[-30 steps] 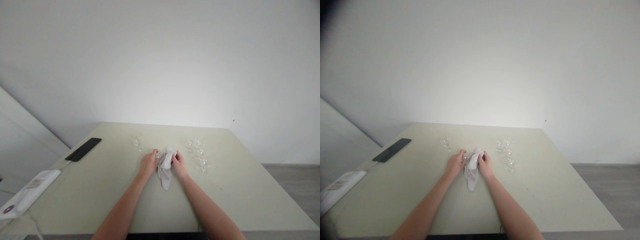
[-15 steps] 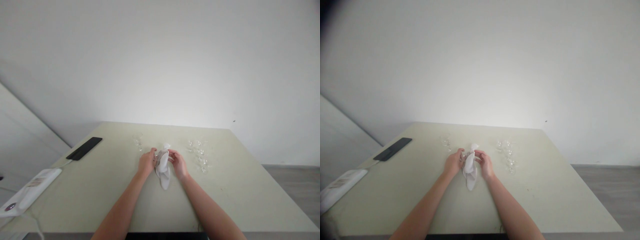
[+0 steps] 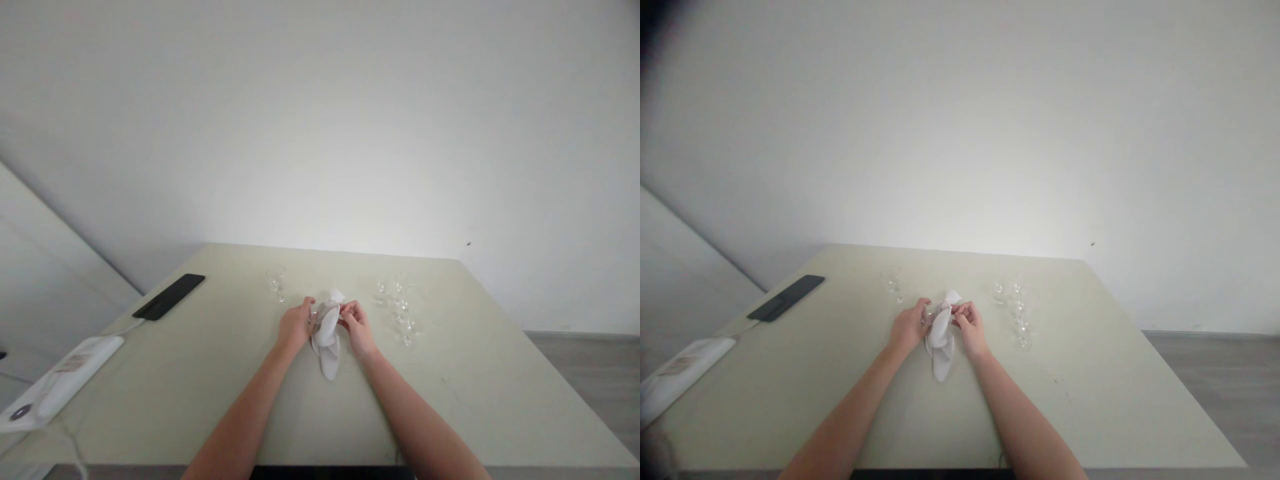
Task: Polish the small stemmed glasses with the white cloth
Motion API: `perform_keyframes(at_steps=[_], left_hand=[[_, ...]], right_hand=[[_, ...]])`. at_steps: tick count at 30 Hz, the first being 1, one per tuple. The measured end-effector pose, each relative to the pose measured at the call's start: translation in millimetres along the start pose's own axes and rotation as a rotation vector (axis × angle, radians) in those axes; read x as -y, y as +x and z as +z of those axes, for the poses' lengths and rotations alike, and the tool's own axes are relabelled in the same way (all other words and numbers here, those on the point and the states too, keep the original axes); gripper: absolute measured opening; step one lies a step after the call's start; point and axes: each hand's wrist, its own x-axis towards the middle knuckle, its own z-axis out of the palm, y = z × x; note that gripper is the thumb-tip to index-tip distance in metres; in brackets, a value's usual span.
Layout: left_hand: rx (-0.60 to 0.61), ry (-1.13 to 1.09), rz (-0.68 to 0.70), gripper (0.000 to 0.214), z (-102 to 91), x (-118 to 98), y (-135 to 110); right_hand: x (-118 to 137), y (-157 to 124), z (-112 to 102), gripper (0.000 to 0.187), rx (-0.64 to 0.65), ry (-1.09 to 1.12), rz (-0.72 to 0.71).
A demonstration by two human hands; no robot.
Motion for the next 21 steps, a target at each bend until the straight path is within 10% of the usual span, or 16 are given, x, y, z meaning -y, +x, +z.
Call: perform_keyframes(at_steps=[21], left_hand=[[0.035,-0.014,-0.004,0.031,-4.6,-4.6,-1.7]], right_hand=[[2.8,-2.1,0.8,0.020,0.014,0.003,-0.008]])
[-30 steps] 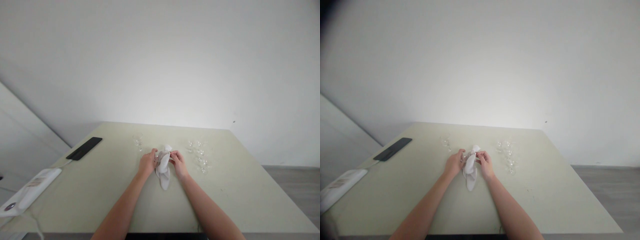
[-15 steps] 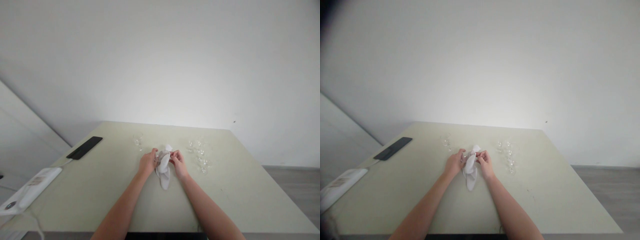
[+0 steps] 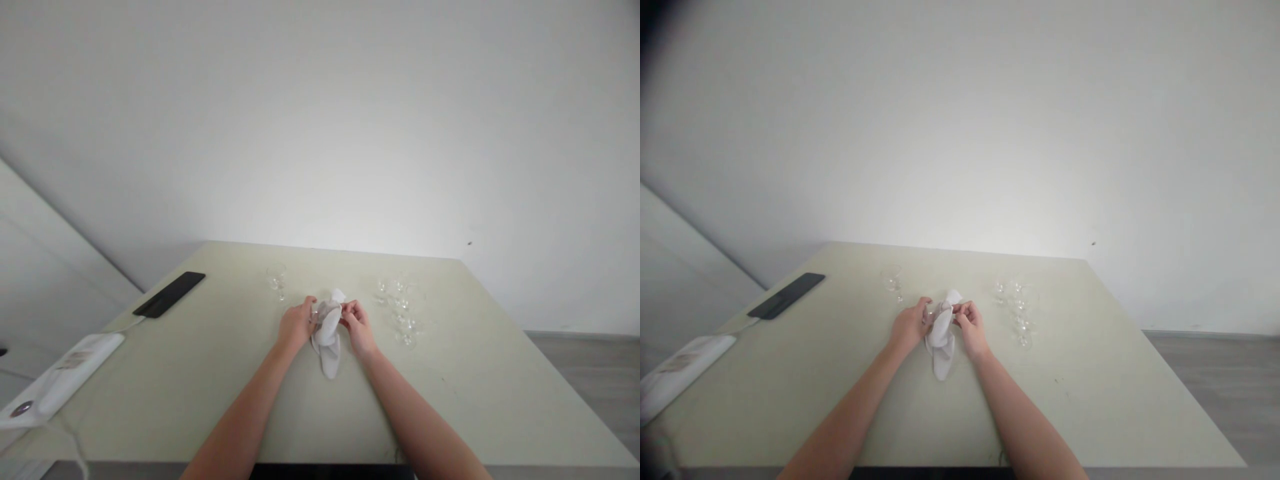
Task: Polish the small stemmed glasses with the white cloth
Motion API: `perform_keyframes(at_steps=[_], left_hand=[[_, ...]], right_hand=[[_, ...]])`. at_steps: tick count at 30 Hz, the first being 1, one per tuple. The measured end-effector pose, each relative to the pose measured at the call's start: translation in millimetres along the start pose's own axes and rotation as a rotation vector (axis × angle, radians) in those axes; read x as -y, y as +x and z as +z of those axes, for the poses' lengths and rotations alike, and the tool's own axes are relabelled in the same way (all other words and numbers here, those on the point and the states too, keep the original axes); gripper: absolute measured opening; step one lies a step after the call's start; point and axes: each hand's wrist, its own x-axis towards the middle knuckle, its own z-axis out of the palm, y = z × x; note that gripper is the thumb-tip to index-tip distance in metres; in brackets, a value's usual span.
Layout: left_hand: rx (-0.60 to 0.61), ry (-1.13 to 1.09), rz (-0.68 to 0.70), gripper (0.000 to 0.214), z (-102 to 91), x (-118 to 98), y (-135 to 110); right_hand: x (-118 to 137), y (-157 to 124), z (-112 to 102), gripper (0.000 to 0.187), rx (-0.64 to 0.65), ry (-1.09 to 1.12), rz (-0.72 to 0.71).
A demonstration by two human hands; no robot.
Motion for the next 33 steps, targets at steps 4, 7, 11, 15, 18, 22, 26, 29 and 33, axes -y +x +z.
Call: perform_keyframes(at_steps=[4,7,11,15,18,22,26,29,33], left_hand=[[0.014,0.013,-0.024,0.030,-1.0,-1.1,-0.1],[0.010,0.007,-0.012,0.030,-1.6,-1.0,-0.2],[0.012,-0.004,-0.010,0.031,-2.0,-0.8,-0.2],[0.033,0.001,-0.024,0.032,-3.0,-1.5,-0.4],[0.038,-0.005,-0.022,0.033,-3.5,-1.9,-0.7],[0.041,-0.011,-0.032,0.032,-1.7,-1.0,-0.6],[0.018,-0.007,-0.013,0.032,1.2,0.5,0.1],[0.026,-0.018,-0.008,0.033,1.5,0.7,0.4],[0.035,-0.016,-0.014,0.032,0.6,0.2,0.1]], right_hand=[[1.8,0.0,1.2,0.020,-0.008,-0.022,0.004],[1.5,0.6,1.4,0.018,0.013,-0.017,-0.010],[-0.8,1.1,0.9,0.016,0.021,-0.008,-0.024],[-1.0,1.3,1.7,0.021,0.004,0.008,-0.013],[0.1,1.0,2.7,0.023,-0.011,-0.016,-0.008],[1.0,0.4,3.1,0.022,-0.002,-0.019,-0.009],[1.3,0.4,3.1,0.021,-0.005,-0.034,-0.013],[1.1,1.2,2.3,0.020,0.003,-0.048,-0.022],[0.2,2.0,0.3,0.019,0.027,-0.055,-0.033]])
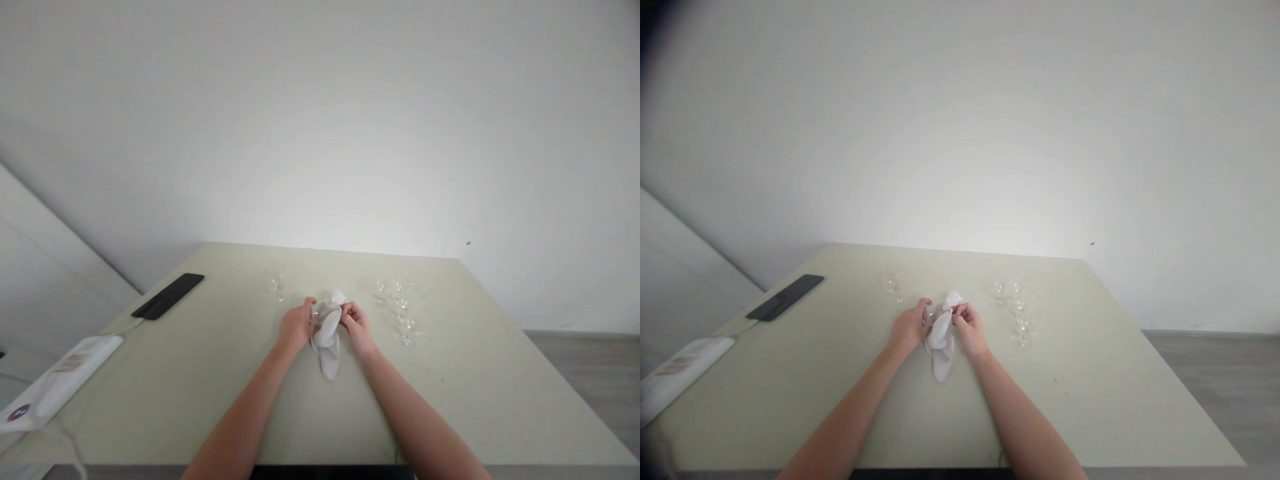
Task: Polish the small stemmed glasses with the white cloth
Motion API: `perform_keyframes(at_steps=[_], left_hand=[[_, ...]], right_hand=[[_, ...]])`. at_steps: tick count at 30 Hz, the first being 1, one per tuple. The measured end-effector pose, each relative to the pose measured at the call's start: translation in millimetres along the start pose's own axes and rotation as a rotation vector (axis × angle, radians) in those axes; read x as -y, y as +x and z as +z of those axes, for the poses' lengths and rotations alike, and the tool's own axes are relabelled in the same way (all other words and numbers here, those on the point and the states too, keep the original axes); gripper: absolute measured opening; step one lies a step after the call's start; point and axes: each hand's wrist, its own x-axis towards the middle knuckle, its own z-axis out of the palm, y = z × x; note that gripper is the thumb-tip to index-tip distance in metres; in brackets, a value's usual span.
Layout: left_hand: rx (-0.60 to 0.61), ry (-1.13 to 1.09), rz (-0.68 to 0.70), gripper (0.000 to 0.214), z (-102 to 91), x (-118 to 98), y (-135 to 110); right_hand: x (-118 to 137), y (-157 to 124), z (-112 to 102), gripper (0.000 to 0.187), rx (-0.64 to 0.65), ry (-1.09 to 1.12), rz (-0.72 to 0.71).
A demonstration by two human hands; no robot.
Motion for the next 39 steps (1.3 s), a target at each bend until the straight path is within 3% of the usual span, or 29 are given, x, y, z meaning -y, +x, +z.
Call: perform_keyframes(at_steps=[12,17,21,25,31,33,36,39], left_hand=[[-0.041,0.020,0.013,0.032,2.7,0.8,0.8],[-0.076,0.065,0.259,0.026,7.3,3.7,1.7],[-0.089,0.085,0.374,0.021,10.6,4.7,1.6],[-0.096,0.090,0.345,0.021,12.6,3.4,1.5],[-0.162,0.051,0.107,0.023,10.8,4.4,3.9],[-0.171,0.033,0.084,0.024,10.8,5.5,4.5],[-0.208,0.050,0.191,0.023,12.2,6.7,4.3],[-0.244,0.092,0.403,0.020,12.3,5.7,2.3]], right_hand=[[-6.2,2.3,-0.5,0.019,-0.075,-0.036,0.008],[-13.7,2.0,0.1,0.021,0.040,-0.139,0.030],[-15.1,-1.2,-1.2,0.008,0.099,-0.286,0.017],[-13.4,-2.4,-3.2,0.007,0.121,-0.301,0.033],[-20.4,-1.6,-2.1,0.019,0.140,0.009,0.192],[-21.5,-1.8,-0.8,0.021,0.157,0.020,0.213],[-18.6,-2.1,0.8,0.024,0.197,-0.137,0.127],[-15.3,-1.9,-1.1,0.028,0.200,-0.320,0.014]])
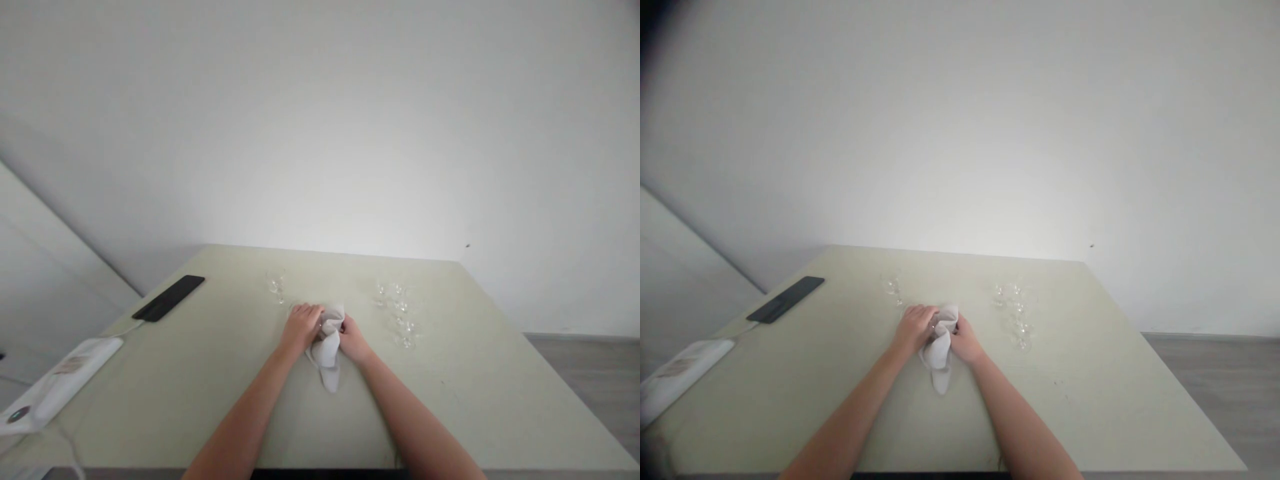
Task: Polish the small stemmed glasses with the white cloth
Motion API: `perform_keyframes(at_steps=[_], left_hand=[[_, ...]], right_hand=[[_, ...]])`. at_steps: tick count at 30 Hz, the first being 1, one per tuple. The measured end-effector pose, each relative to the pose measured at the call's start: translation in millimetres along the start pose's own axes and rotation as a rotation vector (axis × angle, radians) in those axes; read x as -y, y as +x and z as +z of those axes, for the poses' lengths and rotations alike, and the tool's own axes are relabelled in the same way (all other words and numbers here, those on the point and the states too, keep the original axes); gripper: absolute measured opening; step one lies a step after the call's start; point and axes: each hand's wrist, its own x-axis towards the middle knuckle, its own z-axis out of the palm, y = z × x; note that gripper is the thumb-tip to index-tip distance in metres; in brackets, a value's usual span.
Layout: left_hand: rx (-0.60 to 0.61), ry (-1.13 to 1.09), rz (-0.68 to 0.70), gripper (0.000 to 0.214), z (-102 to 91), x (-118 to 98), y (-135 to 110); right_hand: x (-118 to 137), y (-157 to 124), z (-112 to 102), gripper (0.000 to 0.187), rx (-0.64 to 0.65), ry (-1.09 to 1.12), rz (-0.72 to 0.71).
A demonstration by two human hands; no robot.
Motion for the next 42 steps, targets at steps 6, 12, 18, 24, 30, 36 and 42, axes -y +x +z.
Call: perform_keyframes(at_steps=[6,12,18,24,30,36,42], left_hand=[[0.002,-0.002,0.252,0.016,-8.1,-9.8,-0.6],[0.013,-0.011,0.212,0.012,-5.8,-9.7,-3.1],[0.015,-0.027,0.186,0.013,-4.2,-11.3,-4.4],[0.062,0.006,0.178,0.013,-3.9,-11.9,-1.4],[0.108,0.006,0.170,0.010,-2.8,-11.8,-4.4],[0.151,0.005,0.175,0.017,-3.5,-15.1,-2.7],[0.184,0.004,0.156,0.020,-5.6,-15.6,-1.6]], right_hand=[[-1.4,-0.4,-11.0,0.013,-0.145,-0.288,0.009],[4.8,-2.2,-9.7,0.007,-0.065,-0.427,0.018],[1.6,-2.0,-10.9,0.017,-0.085,-0.519,-0.006],[0.9,-0.4,-15.6,0.020,0.008,-0.474,-0.024],[9.3,-2.1,-19.7,0.020,0.101,-0.743,-0.029],[11.4,1.4,-30.0,0.022,0.216,-0.916,-0.053],[11.7,2.6,-34.6,0.016,0.283,-0.945,-0.069]])
